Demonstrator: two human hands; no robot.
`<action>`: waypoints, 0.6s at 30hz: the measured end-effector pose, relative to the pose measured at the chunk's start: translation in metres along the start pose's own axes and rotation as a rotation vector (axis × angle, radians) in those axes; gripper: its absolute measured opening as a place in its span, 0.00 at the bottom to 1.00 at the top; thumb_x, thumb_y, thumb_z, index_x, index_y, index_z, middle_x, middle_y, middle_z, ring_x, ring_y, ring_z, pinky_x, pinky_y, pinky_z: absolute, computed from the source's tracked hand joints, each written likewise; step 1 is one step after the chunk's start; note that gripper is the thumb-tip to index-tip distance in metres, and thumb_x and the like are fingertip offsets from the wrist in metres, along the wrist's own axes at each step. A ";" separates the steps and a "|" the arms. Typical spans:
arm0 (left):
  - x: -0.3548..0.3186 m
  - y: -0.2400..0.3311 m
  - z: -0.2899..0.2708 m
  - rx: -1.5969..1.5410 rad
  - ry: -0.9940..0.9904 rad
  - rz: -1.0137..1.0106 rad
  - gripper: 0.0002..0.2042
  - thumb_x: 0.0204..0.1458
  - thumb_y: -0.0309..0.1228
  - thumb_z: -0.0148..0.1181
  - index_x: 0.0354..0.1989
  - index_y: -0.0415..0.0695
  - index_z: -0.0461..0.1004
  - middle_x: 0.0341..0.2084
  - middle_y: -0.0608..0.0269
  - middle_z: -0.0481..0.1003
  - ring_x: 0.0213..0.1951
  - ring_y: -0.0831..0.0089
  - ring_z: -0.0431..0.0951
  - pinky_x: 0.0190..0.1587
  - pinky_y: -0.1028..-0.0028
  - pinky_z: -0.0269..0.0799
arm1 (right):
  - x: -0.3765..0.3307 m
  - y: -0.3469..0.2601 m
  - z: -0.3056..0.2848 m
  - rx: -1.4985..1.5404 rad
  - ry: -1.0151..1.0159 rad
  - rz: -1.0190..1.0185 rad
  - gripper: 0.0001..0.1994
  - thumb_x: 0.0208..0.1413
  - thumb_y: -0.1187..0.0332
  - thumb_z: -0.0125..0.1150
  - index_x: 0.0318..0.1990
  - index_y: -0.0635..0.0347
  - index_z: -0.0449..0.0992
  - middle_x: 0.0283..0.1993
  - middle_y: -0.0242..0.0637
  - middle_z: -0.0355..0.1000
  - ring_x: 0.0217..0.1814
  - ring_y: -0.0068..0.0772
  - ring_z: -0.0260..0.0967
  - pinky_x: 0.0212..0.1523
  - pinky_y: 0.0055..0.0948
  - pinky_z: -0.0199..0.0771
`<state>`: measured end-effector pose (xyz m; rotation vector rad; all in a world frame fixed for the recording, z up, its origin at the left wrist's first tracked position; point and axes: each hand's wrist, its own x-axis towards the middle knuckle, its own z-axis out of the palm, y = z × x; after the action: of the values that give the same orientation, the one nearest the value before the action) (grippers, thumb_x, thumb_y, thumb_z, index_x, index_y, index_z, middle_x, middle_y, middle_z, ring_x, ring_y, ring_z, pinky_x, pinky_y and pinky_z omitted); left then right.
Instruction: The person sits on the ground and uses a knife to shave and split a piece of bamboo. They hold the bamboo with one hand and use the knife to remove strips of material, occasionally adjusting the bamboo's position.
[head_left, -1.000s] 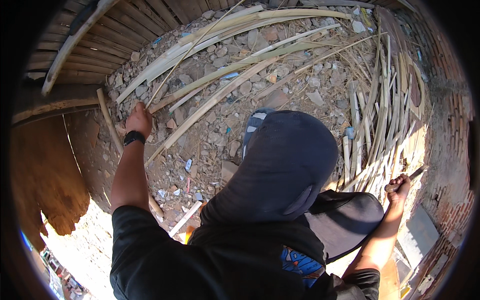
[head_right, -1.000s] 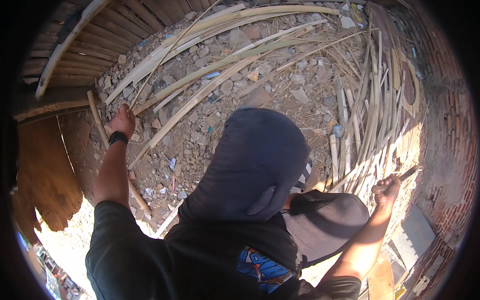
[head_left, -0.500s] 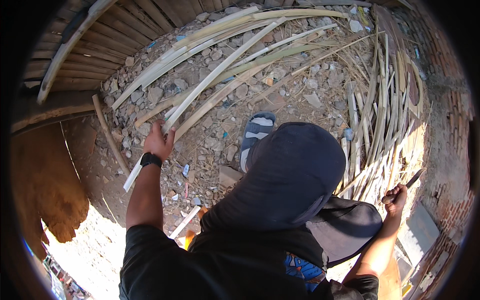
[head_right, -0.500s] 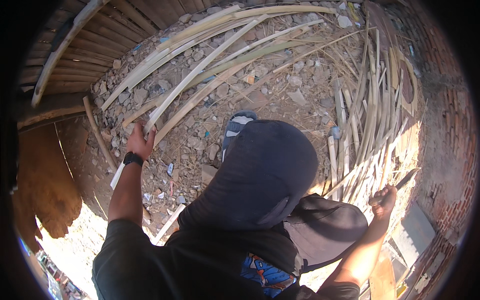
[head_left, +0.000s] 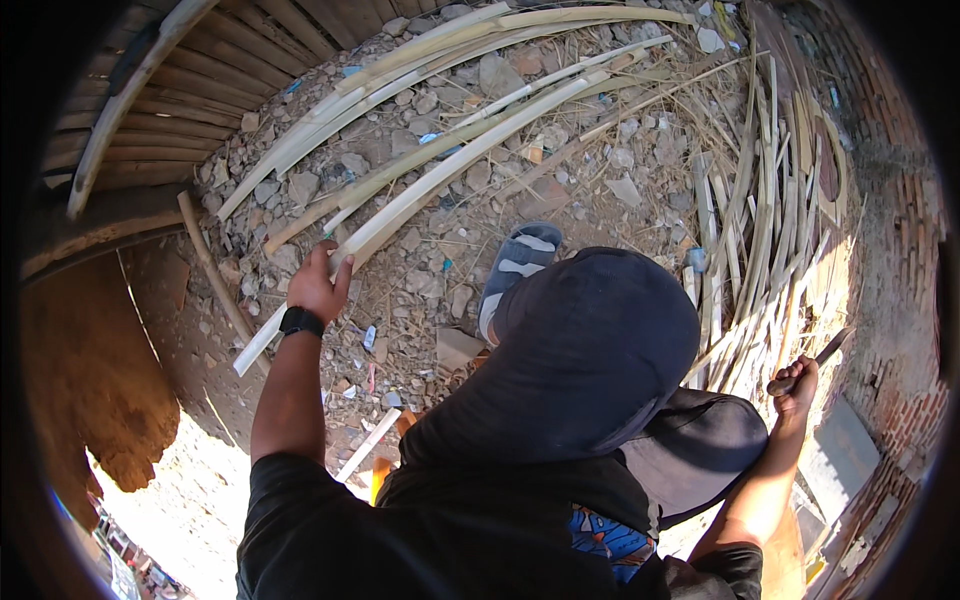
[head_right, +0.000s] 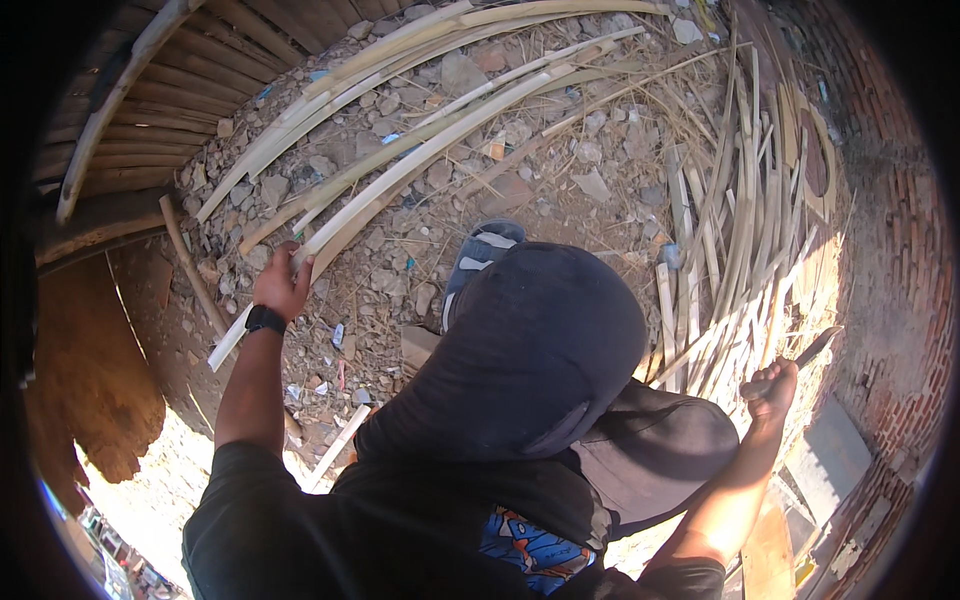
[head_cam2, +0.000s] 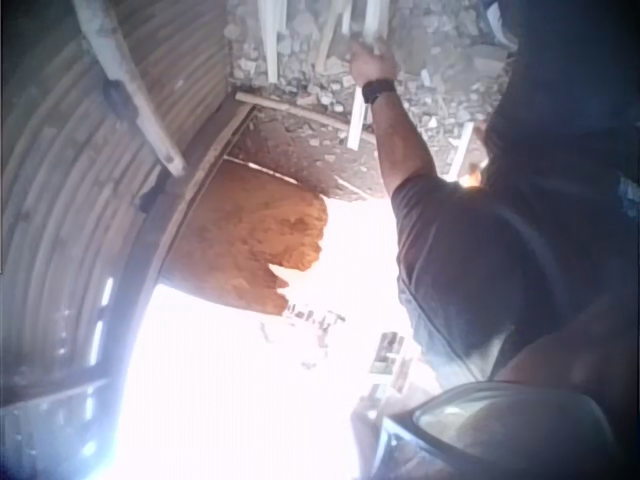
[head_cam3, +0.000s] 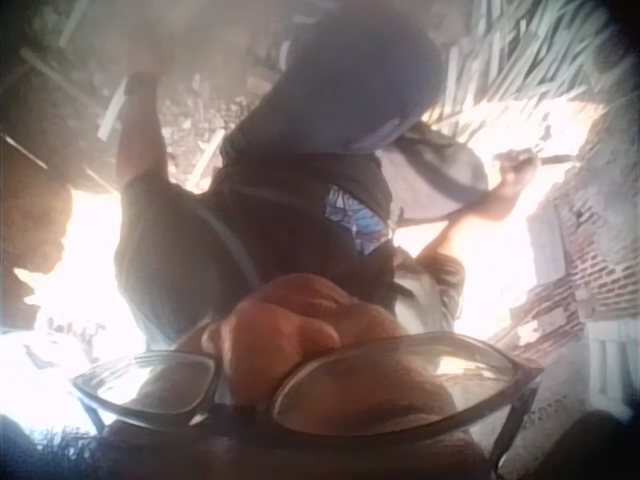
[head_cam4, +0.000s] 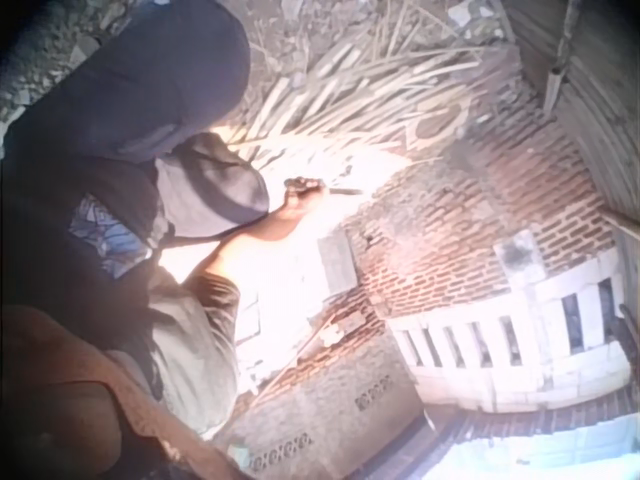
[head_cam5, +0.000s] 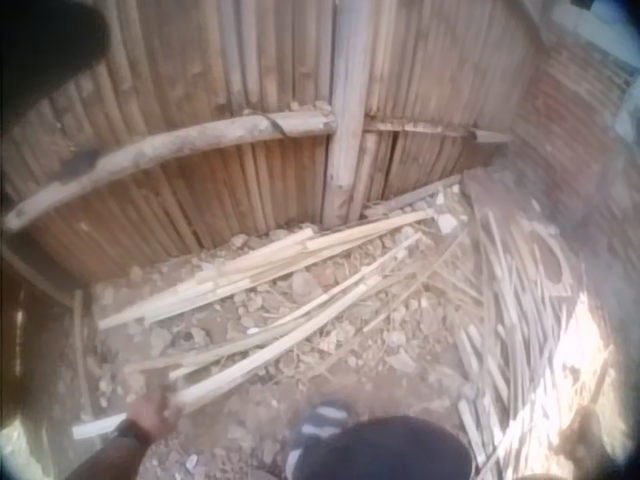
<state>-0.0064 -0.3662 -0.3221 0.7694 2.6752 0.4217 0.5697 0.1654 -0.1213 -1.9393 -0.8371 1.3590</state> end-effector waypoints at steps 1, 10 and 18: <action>0.002 0.002 -0.002 0.003 -0.002 -0.005 0.20 0.59 0.46 0.58 0.53 0.47 0.69 0.42 0.44 0.78 0.38 0.47 0.81 0.41 0.54 0.77 | 0.001 0.001 0.001 0.002 -0.006 -0.011 0.12 0.57 0.59 0.50 0.22 0.41 0.61 0.18 0.20 0.54 0.21 0.23 0.54 0.18 0.26 0.55; 0.011 0.013 0.000 -0.034 0.027 0.024 0.19 0.59 0.45 0.59 0.52 0.47 0.70 0.41 0.45 0.78 0.37 0.48 0.81 0.40 0.55 0.77 | 0.017 0.003 -0.012 0.002 -0.005 -0.045 0.11 0.58 0.62 0.50 0.24 0.44 0.61 0.19 0.20 0.54 0.21 0.22 0.53 0.22 0.24 0.58; 0.008 0.015 0.004 -0.059 0.077 0.041 0.18 0.59 0.44 0.60 0.51 0.47 0.71 0.39 0.46 0.78 0.38 0.48 0.81 0.40 0.56 0.77 | 0.016 0.000 -0.015 0.011 -0.028 -0.049 0.12 0.58 0.63 0.50 0.23 0.44 0.61 0.18 0.21 0.55 0.20 0.23 0.54 0.22 0.23 0.58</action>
<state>-0.0043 -0.3488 -0.3216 0.8077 2.7079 0.5493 0.5883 0.1764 -0.1259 -1.8838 -0.8829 1.3619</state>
